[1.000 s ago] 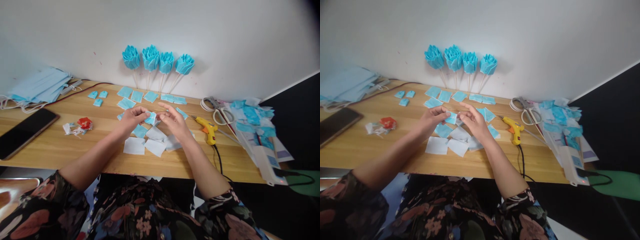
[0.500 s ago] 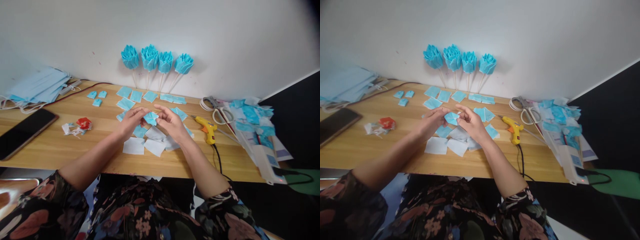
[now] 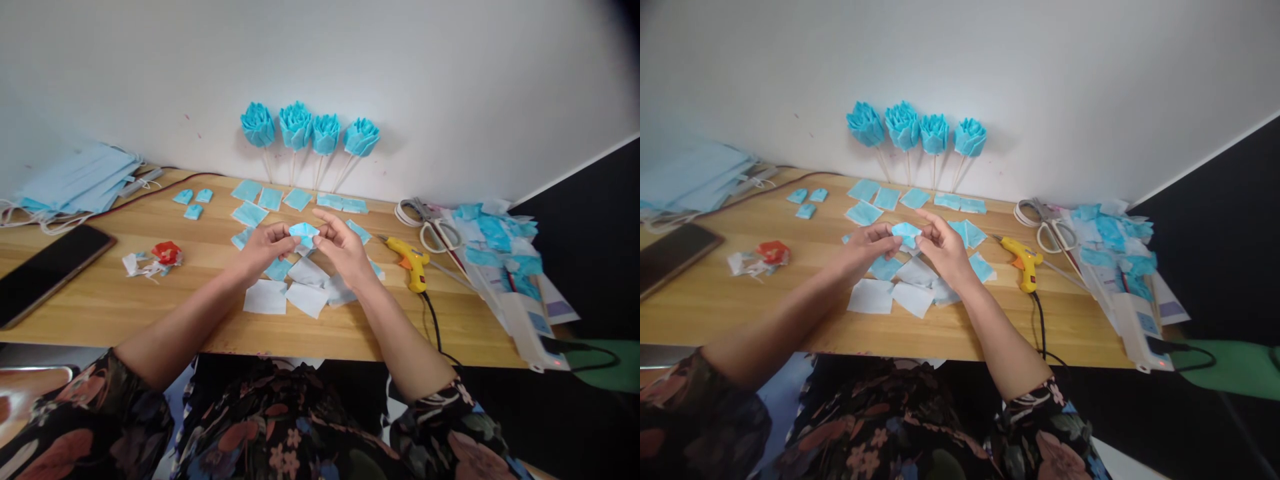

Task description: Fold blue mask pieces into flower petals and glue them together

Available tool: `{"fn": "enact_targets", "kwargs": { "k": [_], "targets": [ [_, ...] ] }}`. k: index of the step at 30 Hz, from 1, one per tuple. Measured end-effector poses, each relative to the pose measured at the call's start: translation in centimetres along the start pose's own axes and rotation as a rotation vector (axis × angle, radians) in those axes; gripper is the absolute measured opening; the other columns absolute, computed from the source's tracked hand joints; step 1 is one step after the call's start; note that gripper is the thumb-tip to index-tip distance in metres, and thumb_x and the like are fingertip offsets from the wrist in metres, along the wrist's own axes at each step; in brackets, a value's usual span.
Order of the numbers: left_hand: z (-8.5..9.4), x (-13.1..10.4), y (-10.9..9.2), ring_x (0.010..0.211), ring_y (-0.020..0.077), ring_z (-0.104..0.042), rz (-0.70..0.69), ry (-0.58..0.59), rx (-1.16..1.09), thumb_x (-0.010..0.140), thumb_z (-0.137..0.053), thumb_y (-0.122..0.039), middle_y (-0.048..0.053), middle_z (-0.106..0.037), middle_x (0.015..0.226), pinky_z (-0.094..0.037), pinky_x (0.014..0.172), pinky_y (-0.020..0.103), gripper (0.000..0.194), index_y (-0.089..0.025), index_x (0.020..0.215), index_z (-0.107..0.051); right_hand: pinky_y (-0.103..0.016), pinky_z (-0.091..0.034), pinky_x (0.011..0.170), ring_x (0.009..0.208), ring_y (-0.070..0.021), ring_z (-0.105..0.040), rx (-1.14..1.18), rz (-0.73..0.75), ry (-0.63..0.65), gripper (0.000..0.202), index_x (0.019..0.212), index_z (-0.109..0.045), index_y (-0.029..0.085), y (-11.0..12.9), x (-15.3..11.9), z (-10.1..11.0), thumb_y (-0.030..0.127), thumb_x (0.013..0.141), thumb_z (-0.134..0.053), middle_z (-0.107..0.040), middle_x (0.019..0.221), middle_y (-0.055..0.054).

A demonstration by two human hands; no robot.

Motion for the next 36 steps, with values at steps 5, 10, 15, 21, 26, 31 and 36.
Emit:
{"fn": "enact_targets", "kwargs": {
  "k": [5, 10, 15, 21, 26, 31, 36],
  "targets": [
    [0.1, 0.0, -0.1, 0.054, 0.0092, -0.043, -0.016, -0.025, -0.021, 0.077, -0.072, -0.035, -0.003, -0.052, 0.058, -0.035, 0.056, 0.026, 0.025, -0.018, 0.067, -0.056, -0.034, -0.048, 0.082, 0.08, -0.0157, -0.057, 0.014, 0.001, 0.011, 0.053, 0.134, -0.058, 0.025, 0.0, 0.0, -0.2, 0.031, 0.082, -0.065, -0.061, 0.083, 0.002],
    [0.0, 0.1, -0.2, 0.058, 0.0104, -0.047, -0.06, -0.006, -0.087, 0.086, -0.066, -0.04, -0.001, -0.056, 0.063, -0.038, 0.059, 0.026, 0.03, -0.018, 0.069, -0.057, -0.035, -0.049, 0.084, 0.083, -0.0162, -0.059, 0.011, 0.02, 0.02, 0.05, 0.134, -0.058, 0.024, 0.1, -0.1, -0.2, 0.03, 0.084, -0.064, -0.061, 0.085, 0.001],
    [-0.2, -0.1, 0.0, 0.061, 0.0109, -0.049, -0.05, 0.051, -0.087, 0.087, -0.067, -0.045, -0.001, -0.057, 0.068, -0.04, 0.06, 0.026, 0.031, -0.018, 0.075, -0.059, -0.034, -0.048, 0.084, 0.083, -0.0159, -0.058, -0.02, 0.04, -0.01, 0.05, 0.133, -0.058, 0.024, 0.2, -0.1, -0.1, 0.03, 0.084, -0.062, -0.059, 0.084, 0.002],
    [-0.3, -0.1, 0.0, 0.058, 0.0099, -0.044, -0.026, 0.049, -0.029, 0.078, -0.074, -0.037, -0.003, -0.053, 0.064, -0.036, 0.058, 0.026, 0.024, -0.018, 0.075, -0.06, -0.033, -0.049, 0.082, 0.081, -0.0149, -0.058, -0.005, 0.044, 0.005, 0.052, 0.136, -0.056, 0.024, 0.0, -0.2, -0.5, 0.031, 0.085, -0.063, -0.059, 0.084, 0.002],
    [0.3, 0.1, -0.6, 0.057, 0.0103, -0.045, -0.072, -0.029, -0.043, 0.078, -0.069, -0.035, -0.003, -0.053, 0.062, -0.037, 0.059, 0.027, 0.023, -0.019, 0.071, -0.055, -0.036, -0.051, 0.085, 0.092, -0.0188, -0.064, -0.021, 0.011, 0.132, 0.061, 0.141, -0.051, 0.026, 0.2, -0.1, -0.5, 0.034, 0.083, -0.068, -0.069, 0.099, -0.003],
    [0.0, 0.0, -0.8, 0.061, 0.0109, -0.045, -0.094, 0.048, 0.143, 0.076, -0.069, -0.033, -0.002, -0.053, 0.066, -0.034, 0.058, 0.026, 0.021, -0.018, 0.07, -0.056, -0.038, -0.05, 0.095, 0.102, -0.0192, -0.065, 0.001, 0.035, 0.057, 0.055, 0.139, -0.053, 0.028, 0.8, 0.0, 1.1, 0.036, 0.086, -0.065, -0.071, 0.11, -0.005],
    [-0.5, -0.2, -0.9, 0.061, 0.0109, -0.041, -0.131, 0.061, 0.268, 0.076, -0.068, -0.03, -0.003, -0.048, 0.064, -0.032, 0.057, 0.027, 0.019, -0.018, 0.068, -0.055, -0.036, -0.052, 0.091, 0.095, -0.0181, -0.063, -0.06, 0.068, 0.103, 0.057, 0.139, -0.055, 0.029, 0.3, 0.2, 1.1, 0.036, 0.084, -0.069, -0.069, 0.105, -0.003]
  ]
}}
Point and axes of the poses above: each hand's wrist, its own x-axis towards the middle knuckle, its own z-axis out of the back of the hand, y = z × x, the point moved 5 cm from there along x, towards the middle knuckle
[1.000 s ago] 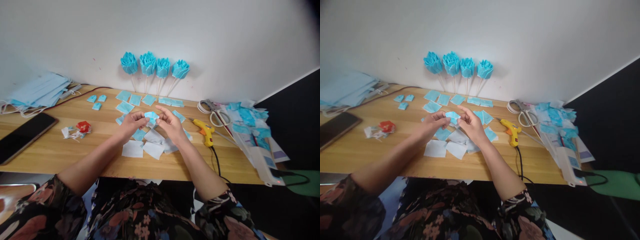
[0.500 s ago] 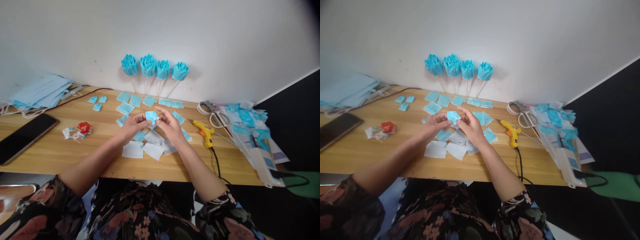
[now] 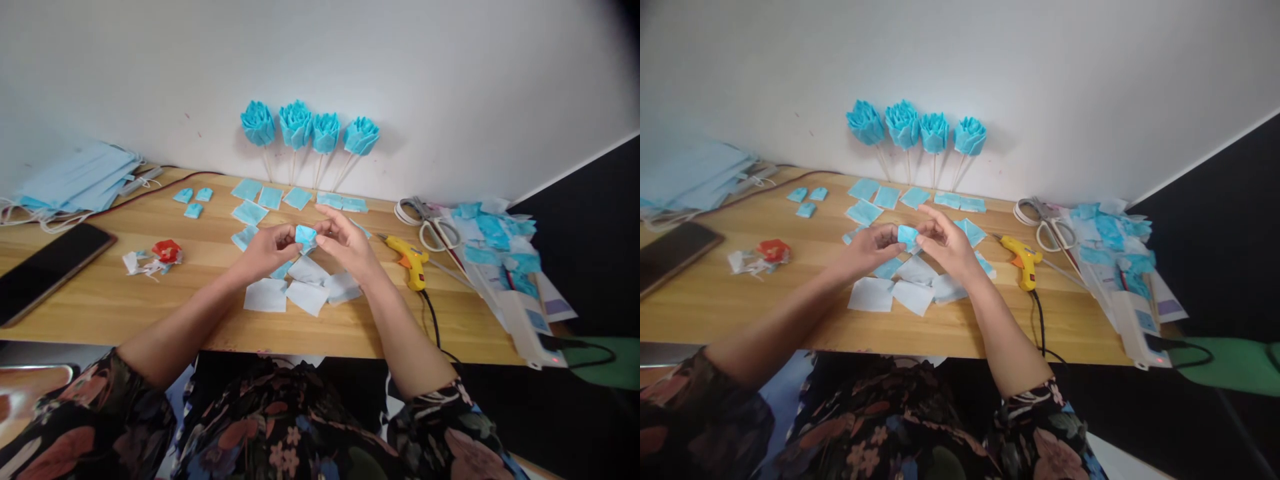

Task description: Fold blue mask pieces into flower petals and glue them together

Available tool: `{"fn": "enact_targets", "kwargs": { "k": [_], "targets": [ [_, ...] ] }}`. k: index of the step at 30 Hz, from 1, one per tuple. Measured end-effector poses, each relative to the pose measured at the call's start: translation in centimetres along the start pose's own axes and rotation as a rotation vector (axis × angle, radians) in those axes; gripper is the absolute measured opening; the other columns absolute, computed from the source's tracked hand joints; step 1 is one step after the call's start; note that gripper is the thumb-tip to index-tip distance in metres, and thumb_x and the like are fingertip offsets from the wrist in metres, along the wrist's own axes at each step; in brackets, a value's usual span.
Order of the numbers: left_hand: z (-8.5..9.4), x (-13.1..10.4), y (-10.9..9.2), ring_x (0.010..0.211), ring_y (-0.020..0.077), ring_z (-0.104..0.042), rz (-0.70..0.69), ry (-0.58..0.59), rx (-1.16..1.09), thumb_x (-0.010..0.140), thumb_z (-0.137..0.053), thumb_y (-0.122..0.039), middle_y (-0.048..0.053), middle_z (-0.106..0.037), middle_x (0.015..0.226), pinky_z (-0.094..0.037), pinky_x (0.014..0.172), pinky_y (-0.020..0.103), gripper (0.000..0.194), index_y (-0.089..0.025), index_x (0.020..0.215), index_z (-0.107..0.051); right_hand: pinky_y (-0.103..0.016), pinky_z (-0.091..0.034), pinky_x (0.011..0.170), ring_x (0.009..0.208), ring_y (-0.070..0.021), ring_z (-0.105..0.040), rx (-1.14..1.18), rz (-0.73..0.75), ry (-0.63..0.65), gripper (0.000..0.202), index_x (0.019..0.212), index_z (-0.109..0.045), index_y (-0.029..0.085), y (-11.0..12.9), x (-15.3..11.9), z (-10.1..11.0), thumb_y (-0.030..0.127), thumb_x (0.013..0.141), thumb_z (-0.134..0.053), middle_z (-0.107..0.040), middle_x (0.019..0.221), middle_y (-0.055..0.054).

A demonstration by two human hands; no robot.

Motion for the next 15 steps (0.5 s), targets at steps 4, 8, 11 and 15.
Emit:
{"fn": "enact_targets", "kwargs": {
  "k": [4, 8, 11, 15],
  "targets": [
    [0.0, 0.0, -0.4, 0.064, 0.0119, -0.047, -0.023, -0.008, -0.013, 0.075, -0.068, -0.029, -0.002, -0.056, 0.068, -0.037, 0.061, 0.027, 0.014, -0.018, 0.073, -0.06, -0.036, -0.052, 0.088, 0.085, -0.0163, -0.06, -0.08, 0.025, -0.005, 0.055, 0.137, -0.057, 0.028, -0.4, 0.1, -0.2, 0.03, 0.083, -0.067, -0.065, 0.092, 0.0],
    [0.6, 0.0, -0.4, 0.062, 0.011, -0.048, -0.005, -0.075, -0.162, 0.08, -0.069, -0.034, -0.001, -0.058, 0.069, -0.039, 0.061, 0.026, 0.018, -0.018, 0.077, -0.062, -0.037, -0.051, 0.086, 0.083, -0.0167, -0.06, -0.113, 0.025, -0.007, 0.053, 0.136, -0.058, 0.027, -0.1, 0.0, -0.6, 0.026, 0.083, -0.064, -0.063, 0.088, 0.001],
    [0.7, 0.0, -0.2, 0.061, 0.0108, -0.048, 0.01, -0.107, -0.264, 0.086, -0.065, -0.041, -0.001, -0.057, 0.068, -0.04, 0.06, 0.026, 0.024, -0.018, 0.08, -0.062, -0.038, -0.051, 0.088, 0.084, -0.0178, -0.06, -0.075, 0.029, -0.045, 0.051, 0.135, -0.057, 0.028, 0.3, -0.1, -0.8, 0.026, 0.084, -0.062, -0.062, 0.088, 0.0],
    [-0.1, 0.0, 0.2, 0.062, 0.0109, -0.048, 0.047, -0.033, -0.218, 0.08, -0.073, -0.046, -0.001, -0.057, 0.071, -0.04, 0.06, 0.026, 0.03, -0.018, 0.085, -0.064, -0.038, -0.052, 0.088, 0.086, -0.0182, -0.059, -0.006, 0.048, -0.123, 0.05, 0.135, -0.054, 0.029, 0.5, -0.1, -1.1, 0.028, 0.086, -0.061, -0.06, 0.088, 0.0]
  ]
}}
Point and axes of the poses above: each hand's wrist, its own x-axis towards the middle knuckle, its own z-axis out of the back of the hand, y = z × x, the point moved 5 cm from there along x, towards the middle knuckle
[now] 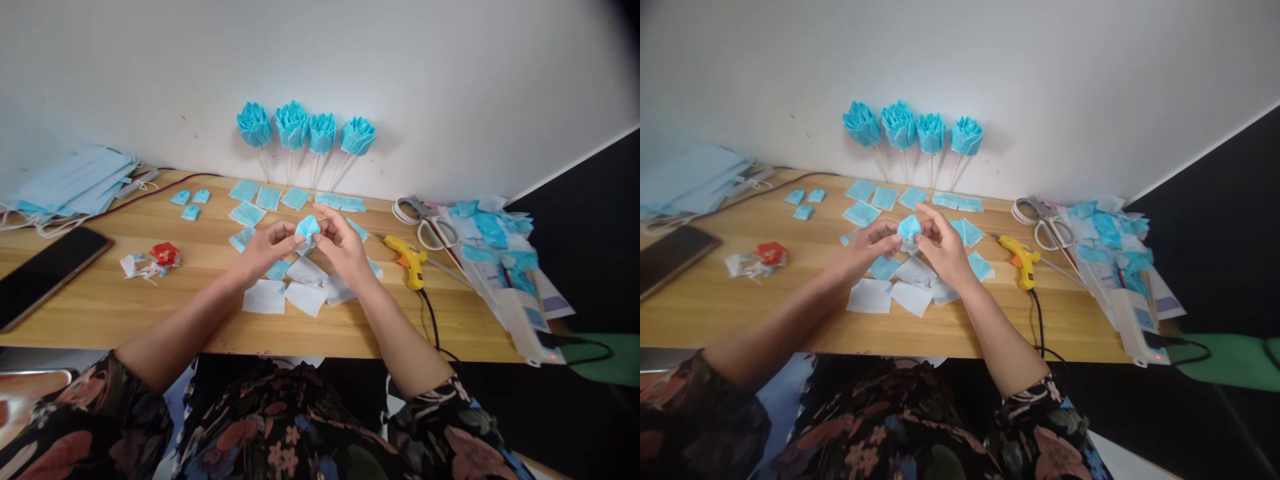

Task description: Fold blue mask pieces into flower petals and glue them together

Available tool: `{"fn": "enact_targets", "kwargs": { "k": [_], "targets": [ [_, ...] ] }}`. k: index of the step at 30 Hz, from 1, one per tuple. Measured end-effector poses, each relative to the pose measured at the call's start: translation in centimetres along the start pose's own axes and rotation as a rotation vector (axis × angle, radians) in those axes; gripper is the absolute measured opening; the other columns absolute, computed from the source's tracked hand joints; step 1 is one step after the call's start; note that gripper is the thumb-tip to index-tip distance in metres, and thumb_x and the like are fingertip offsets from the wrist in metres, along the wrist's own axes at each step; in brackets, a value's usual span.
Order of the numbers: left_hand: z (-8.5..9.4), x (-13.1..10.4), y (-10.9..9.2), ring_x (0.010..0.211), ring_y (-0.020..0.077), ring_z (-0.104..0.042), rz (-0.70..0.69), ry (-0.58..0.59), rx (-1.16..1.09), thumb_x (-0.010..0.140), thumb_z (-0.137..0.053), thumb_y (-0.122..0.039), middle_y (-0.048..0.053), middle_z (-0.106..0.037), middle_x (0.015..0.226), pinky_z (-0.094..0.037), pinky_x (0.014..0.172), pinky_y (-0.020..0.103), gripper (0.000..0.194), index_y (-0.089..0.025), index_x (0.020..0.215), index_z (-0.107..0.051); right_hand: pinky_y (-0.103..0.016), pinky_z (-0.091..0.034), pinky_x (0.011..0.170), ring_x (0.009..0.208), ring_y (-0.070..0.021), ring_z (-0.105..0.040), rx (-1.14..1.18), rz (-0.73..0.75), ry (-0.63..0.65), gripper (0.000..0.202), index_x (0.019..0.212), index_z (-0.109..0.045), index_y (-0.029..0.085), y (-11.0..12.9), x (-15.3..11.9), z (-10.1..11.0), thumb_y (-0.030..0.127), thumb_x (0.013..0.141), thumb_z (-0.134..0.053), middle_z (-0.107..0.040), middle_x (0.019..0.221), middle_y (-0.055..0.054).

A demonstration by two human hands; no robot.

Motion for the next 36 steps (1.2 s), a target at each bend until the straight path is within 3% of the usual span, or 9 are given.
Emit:
{"fn": "enact_targets", "kwargs": {
  "k": [3, 10, 15, 19, 25, 30, 36],
  "targets": [
    [-0.5, -0.1, 0.2, 0.066, 0.0121, -0.05, 0.012, 0.041, 0.038, 0.076, -0.076, -0.044, -0.001, -0.058, 0.072, -0.04, 0.062, 0.026, 0.03, -0.017, 0.079, -0.063, -0.039, -0.052, 0.089, 0.086, -0.0182, -0.06, 0.036, -0.008, -0.006, 0.05, 0.135, -0.054, 0.029, -0.1, -0.1, -0.5, 0.029, 0.085, -0.062, -0.061, 0.089, 0.0],
    [-0.1, 0.0, 0.1, 0.06, 0.0101, -0.043, 0.031, -0.014, 0.033, 0.078, -0.071, -0.035, -0.004, -0.049, 0.063, -0.034, 0.058, 0.026, 0.024, -0.018, 0.069, -0.058, -0.041, -0.052, 0.095, 0.092, -0.0189, -0.065, 0.105, -0.044, 0.046, 0.05, 0.136, -0.055, 0.029, -0.1, -0.2, -0.5, 0.032, 0.087, -0.064, -0.068, 0.093, -0.001],
    [0.1, 0.0, 0.3, 0.064, 0.0119, -0.048, 0.013, -0.031, 0.13, 0.078, -0.071, -0.033, -0.002, -0.055, 0.067, -0.038, 0.06, 0.026, 0.02, -0.017, 0.072, -0.06, -0.041, -0.051, 0.099, 0.104, -0.0211, -0.066, 0.14, -0.077, 0.086, 0.052, 0.137, -0.055, 0.027, -0.2, -0.1, 0.0, 0.041, 0.088, -0.065, -0.073, 0.104, -0.003],
    [0.0, 0.1, 0.5, 0.065, 0.0126, -0.05, -0.025, -0.028, 0.176, 0.078, -0.07, -0.033, -0.002, -0.056, 0.067, -0.039, 0.06, 0.027, 0.02, -0.018, 0.071, -0.06, -0.037, -0.052, 0.093, 0.097, -0.0195, -0.066, 0.143, -0.095, 0.132, 0.058, 0.139, -0.054, 0.027, -0.6, -0.1, -0.5, 0.036, 0.084, -0.07, -0.071, 0.102, -0.002],
    [0.0, 0.1, 0.6, 0.063, 0.0121, -0.048, -0.049, -0.026, 0.179, 0.078, -0.071, -0.034, -0.002, -0.054, 0.064, -0.036, 0.058, 0.026, 0.022, -0.018, 0.068, -0.06, -0.033, -0.052, 0.082, 0.085, -0.0167, -0.063, 0.105, -0.071, 0.098, 0.059, 0.139, -0.055, 0.025, -1.3, 0.1, -0.5, 0.028, 0.082, -0.067, -0.069, 0.092, -0.001],
    [0.0, 0.0, 0.5, 0.063, 0.011, -0.046, -0.006, -0.029, 0.114, 0.077, -0.071, -0.037, -0.002, -0.056, 0.066, -0.034, 0.058, 0.025, 0.023, -0.017, 0.071, -0.063, -0.035, -0.051, 0.085, 0.086, -0.0172, -0.061, 0.083, -0.051, 0.056, 0.056, 0.138, -0.055, 0.026, -1.1, 0.1, -0.5, 0.026, 0.083, -0.064, -0.065, 0.089, 0.0],
    [0.0, 0.0, 0.4, 0.059, 0.0084, -0.037, 0.04, -0.06, 0.058, 0.074, -0.071, -0.038, -0.004, -0.047, 0.063, -0.028, 0.055, 0.024, 0.024, -0.016, 0.069, -0.061, -0.035, -0.051, 0.081, 0.08, -0.0165, -0.058, 0.076, -0.033, -0.008, 0.058, 0.14, -0.053, 0.028, -1.1, 0.0, -1.0, 0.025, 0.083, -0.062, -0.061, 0.084, 0.001]
  ]
}}
Point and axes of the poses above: each hand's wrist, its own x-axis towards the middle knuckle, its own z-axis out of the back of the hand, y = z × x, the point moved 5 cm from there along x, towards the middle knuckle
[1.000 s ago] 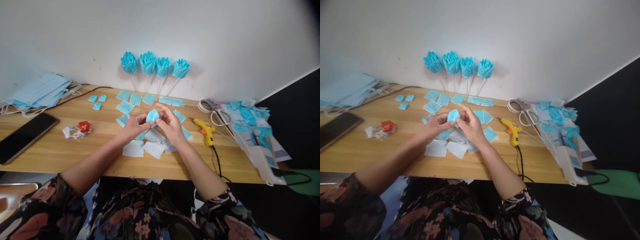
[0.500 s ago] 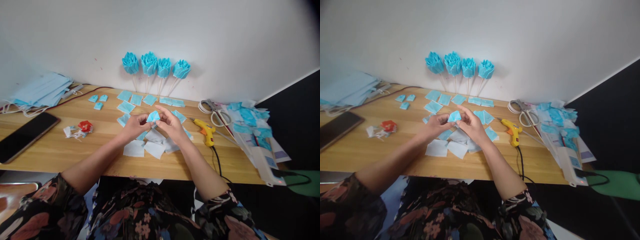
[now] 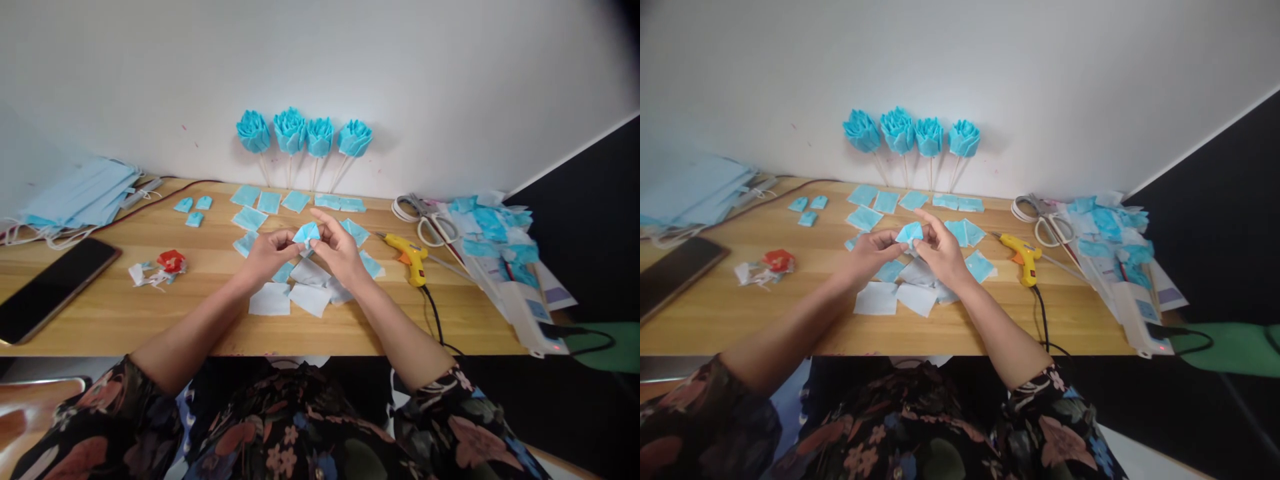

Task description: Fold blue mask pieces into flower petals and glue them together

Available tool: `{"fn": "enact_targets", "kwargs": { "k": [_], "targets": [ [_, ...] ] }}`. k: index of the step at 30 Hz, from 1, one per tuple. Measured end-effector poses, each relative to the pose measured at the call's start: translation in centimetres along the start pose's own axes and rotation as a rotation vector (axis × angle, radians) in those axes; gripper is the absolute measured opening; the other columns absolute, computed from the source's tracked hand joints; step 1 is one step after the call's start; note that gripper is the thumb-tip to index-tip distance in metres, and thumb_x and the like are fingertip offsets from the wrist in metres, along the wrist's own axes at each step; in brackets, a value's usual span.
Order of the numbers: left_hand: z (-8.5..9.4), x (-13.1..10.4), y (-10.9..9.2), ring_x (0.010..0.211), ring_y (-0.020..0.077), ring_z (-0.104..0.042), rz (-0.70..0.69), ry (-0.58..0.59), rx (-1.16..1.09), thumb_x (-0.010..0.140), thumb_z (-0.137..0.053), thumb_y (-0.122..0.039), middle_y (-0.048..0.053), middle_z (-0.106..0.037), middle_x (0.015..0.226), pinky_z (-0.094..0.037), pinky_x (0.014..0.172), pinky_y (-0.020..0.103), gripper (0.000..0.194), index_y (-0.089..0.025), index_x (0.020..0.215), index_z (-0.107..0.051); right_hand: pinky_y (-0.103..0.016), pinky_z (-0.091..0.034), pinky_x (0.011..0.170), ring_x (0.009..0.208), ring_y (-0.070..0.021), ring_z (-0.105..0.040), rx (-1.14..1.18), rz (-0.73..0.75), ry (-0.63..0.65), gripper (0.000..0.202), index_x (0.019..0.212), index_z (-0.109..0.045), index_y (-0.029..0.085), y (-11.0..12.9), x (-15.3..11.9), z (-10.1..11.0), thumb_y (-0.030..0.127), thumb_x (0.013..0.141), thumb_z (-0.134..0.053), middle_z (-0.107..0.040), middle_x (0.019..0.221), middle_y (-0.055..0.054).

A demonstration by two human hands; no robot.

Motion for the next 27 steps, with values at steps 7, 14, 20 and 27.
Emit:
{"fn": "enact_targets", "kwargs": {
  "k": [7, 14, 20, 27],
  "targets": [
    [0.5, 0.1, 0.3, 0.059, 0.0087, -0.037, 0.046, -0.012, 0.008, 0.072, -0.072, -0.039, -0.004, -0.048, 0.063, -0.029, 0.056, 0.025, 0.024, -0.016, 0.07, -0.063, -0.041, -0.049, 0.1, 0.104, -0.0213, -0.064, 0.133, -0.079, 0.175, 0.061, 0.144, -0.051, 0.028, 0.0, 0.1, 0.5, 0.037, 0.085, -0.065, -0.072, 0.11, -0.003],
    [0.7, 0.4, 0.7, 0.06, 0.0097, -0.042, 0.06, -0.016, 0.008, 0.07, -0.074, -0.04, -0.003, -0.053, 0.065, -0.031, 0.056, 0.025, 0.025, -0.017, 0.073, -0.066, -0.042, -0.047, 0.105, 0.116, -0.0235, -0.064, 0.157, -0.096, 0.164, 0.066, 0.149, -0.045, 0.028, 0.2, 0.3, 1.5, 0.044, 0.088, -0.065, -0.072, 0.121, -0.005],
    [0.3, 0.2, 0.3, 0.057, 0.0087, -0.037, -0.012, 0.039, 0.141, 0.075, -0.068, -0.035, -0.004, -0.047, 0.06, -0.028, 0.054, 0.025, 0.021, -0.017, 0.067, -0.059, -0.039, -0.05, 0.097, 0.107, -0.022, -0.064, 0.106, -0.107, 0.105, 0.064, 0.145, -0.05, 0.025, 0.1, 0.4, 1.7, 0.044, 0.085, -0.066, -0.072, 0.112, -0.006],
    [0.0, -0.2, -0.4, 0.055, 0.0093, -0.037, -0.035, 0.093, 0.236, 0.076, -0.068, -0.031, -0.004, -0.048, 0.057, -0.027, 0.053, 0.025, 0.018, -0.018, 0.066, -0.059, -0.03, -0.049, 0.078, 0.08, -0.014, -0.06, 0.061, -0.086, 0.035, 0.051, 0.129, -0.064, 0.023, -0.1, 0.6, 1.9, 0.038, 0.081, -0.071, -0.065, 0.085, 0.001]
  ]
}}
Point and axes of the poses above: each hand's wrist, its own x-axis towards the middle knuckle, its own z-axis out of the back of the hand, y = z × x, the point moved 5 cm from there along x, towards the middle knuckle
